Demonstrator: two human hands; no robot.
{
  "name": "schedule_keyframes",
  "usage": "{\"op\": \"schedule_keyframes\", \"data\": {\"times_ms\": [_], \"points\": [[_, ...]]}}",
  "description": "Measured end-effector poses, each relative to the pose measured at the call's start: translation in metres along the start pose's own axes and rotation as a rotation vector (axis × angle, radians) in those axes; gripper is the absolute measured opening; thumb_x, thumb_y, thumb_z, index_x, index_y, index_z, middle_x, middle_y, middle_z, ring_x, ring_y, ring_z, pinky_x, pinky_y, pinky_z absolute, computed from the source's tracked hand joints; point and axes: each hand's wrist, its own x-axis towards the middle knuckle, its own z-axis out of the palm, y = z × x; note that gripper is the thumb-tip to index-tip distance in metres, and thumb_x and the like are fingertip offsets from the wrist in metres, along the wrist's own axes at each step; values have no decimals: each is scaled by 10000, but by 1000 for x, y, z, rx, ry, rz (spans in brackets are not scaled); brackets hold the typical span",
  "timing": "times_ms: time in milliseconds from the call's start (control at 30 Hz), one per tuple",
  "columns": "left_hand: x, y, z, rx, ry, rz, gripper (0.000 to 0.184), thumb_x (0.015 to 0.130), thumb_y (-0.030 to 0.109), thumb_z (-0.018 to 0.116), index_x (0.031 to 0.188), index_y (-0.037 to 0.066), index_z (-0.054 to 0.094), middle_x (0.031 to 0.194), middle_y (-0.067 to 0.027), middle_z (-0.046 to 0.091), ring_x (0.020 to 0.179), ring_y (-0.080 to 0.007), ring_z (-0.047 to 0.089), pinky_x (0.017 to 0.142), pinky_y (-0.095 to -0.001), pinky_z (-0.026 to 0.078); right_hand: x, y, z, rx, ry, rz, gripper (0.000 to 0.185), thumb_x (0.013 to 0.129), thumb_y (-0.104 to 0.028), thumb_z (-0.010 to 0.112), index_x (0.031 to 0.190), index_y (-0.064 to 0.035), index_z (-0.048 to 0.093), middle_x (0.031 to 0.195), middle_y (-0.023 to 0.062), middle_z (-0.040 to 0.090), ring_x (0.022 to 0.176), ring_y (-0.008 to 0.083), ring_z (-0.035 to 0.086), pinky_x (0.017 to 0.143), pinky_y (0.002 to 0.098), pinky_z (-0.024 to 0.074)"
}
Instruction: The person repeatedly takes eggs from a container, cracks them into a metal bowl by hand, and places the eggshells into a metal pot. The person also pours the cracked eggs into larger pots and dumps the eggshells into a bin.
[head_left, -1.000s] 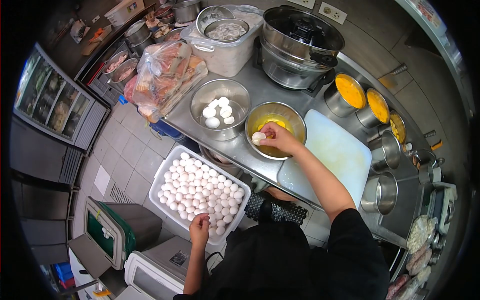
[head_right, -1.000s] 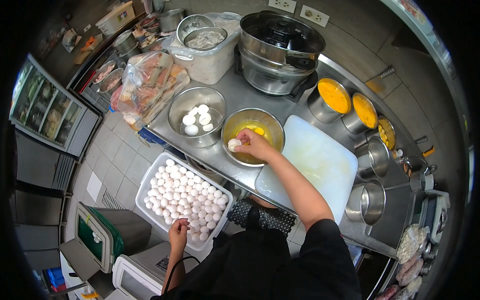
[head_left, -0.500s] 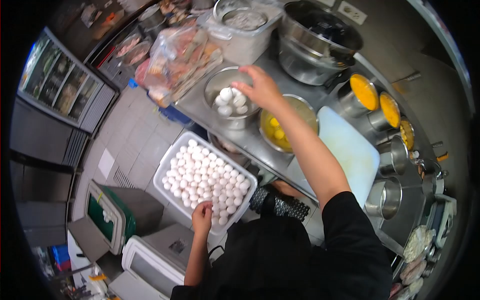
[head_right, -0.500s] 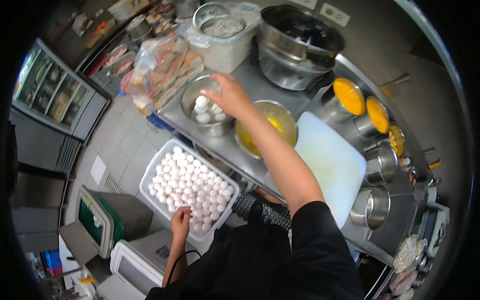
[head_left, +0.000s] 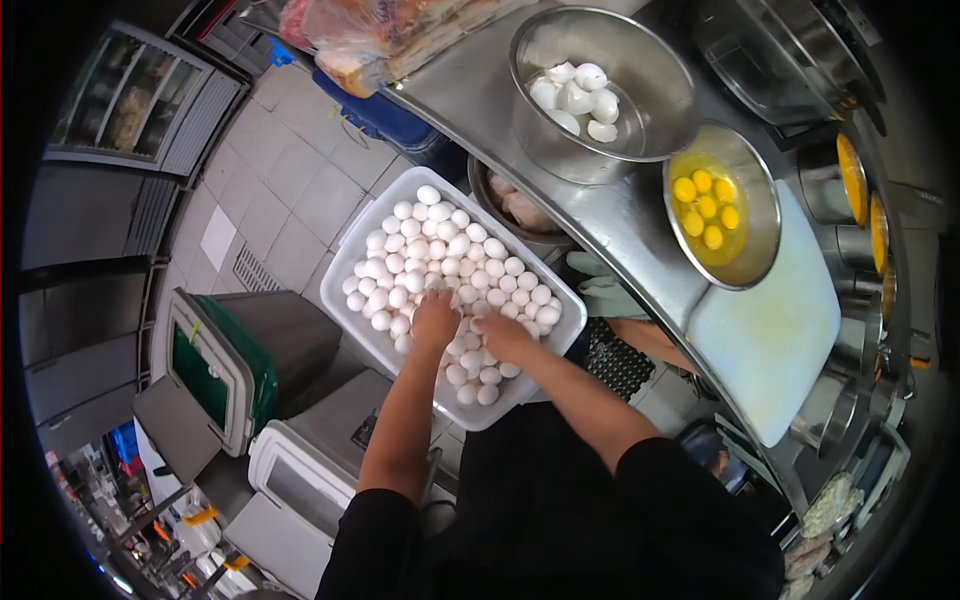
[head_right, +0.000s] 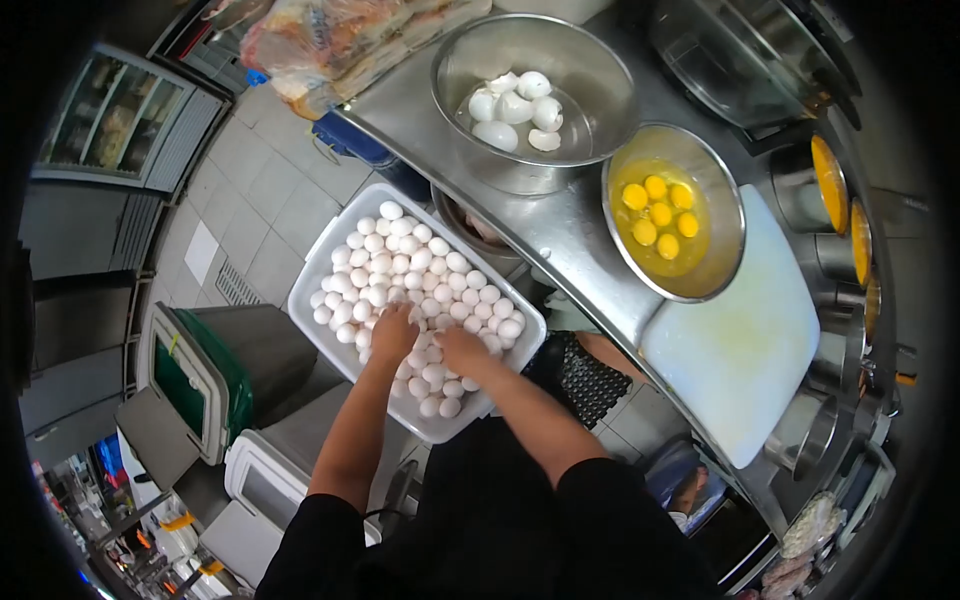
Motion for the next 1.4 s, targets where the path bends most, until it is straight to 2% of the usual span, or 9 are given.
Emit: {"op": "schedule_keyframes", "data": {"times_ms": [233, 333, 533, 600, 733, 1033, 1200, 1267, 1400], "points": [[31, -11, 44, 244, -109, 67, 394, 854, 375, 676, 1127, 96, 616, 1158, -165, 648, 1097, -392, 607, 931, -492, 483, 51, 16, 69, -89, 48, 101, 455, 851, -135, 659, 1294, -70, 581, 1186, 101, 616, 1048, 214, 611, 866, 349, 511], [15, 11, 10, -131, 42, 196, 448, 774, 266, 767, 1126, 51, 594, 1085, -200, 646, 1000, -406, 622, 863, -509, 493, 17, 23, 31, 220, 16, 160, 472, 843, -121, 665, 1301, -58, 568, 1162, 90, 613, 1019, 184, 611, 840, 326, 514], [-48, 87, -78, -1642, -455, -204, 481, 850, 62, 625, 1304, 116, 477, 935, -82, 604, 763, -162, 588, 642, -323, 498, -170, 19, -95, 1627, -88, 82, 554, 879, -60, 654, 1410, -59, 496, 1170, 57, 598, 1003, 149, 621, 806, 287, 527], [-64, 125, -97, -1701, -542, -143, 472, 853, 98, 657, 1297, 96, 494, 991, -88, 607, 780, -183, 593, 683, -324, 504, -234, 31, -123, 1681, 4, 42, 594, 918, -38, 632, 1477, -74, 436, 1190, 76, 600, 1000, 155, 629, 823, 306, 539], [-81, 228, -113, -947, -347, 342, 417, 882, 228, 701, 1240, 72, 556, 1040, -99, 636, 854, -217, 622, 780, -346, 525, -335, 30, -202, 1266, 405, 96, 458, 935, -82, 674, 1350, -71, 479, 1159, 77, 618, 997, 160, 633, 857, 308, 535], [-82, 448, -141, -302, 255, 973, 462, 813, 357, 752, 1134, 58, 606, 1116, -137, 634, 1004, -321, 610, 835, -450, 468, -385, 60, -269, -164, 1472, 324, 513, 836, -191, 742, 1305, -50, 590, 1140, 136, 656, 1017, 312, 607, 881, 412, 468], [-68, 468, -104, -177, 270, 957, 474, 810, 360, 759, 1129, 42, 610, 1114, -166, 603, 1053, -355, 578, 847, -469, 446, -381, 109, -253, -192, 1329, 439, 503, 846, -177, 734, 1318, -75, 591, 1116, 105, 664, 977, 273, 609, 879, 394, 462], [-66, 472, -121, -253, 305, 956, 423, 880, 354, 718, 1143, 45, 598, 991, -148, 618, 890, -309, 623, 748, -424, 478, -373, 104, -267, 774, 1386, 345, 477, 873, -170, 729, 1318, -76, 587, 1078, 71, 657, 919, 191, 609, 808, 323, 488], [-39, 480, -168, -1120, -335, 394, 372, 1018, 386, 550, 1141, 35, 562, 779, -69, 579, 610, -176, 559, 531, -277, 434, -339, 104, -320, 900, 1147, 123, 424, 914, -140, 693, 1321, -94, 583, 1114, 52, 656, 916, 135, 619, 820, 283, 516]]}}
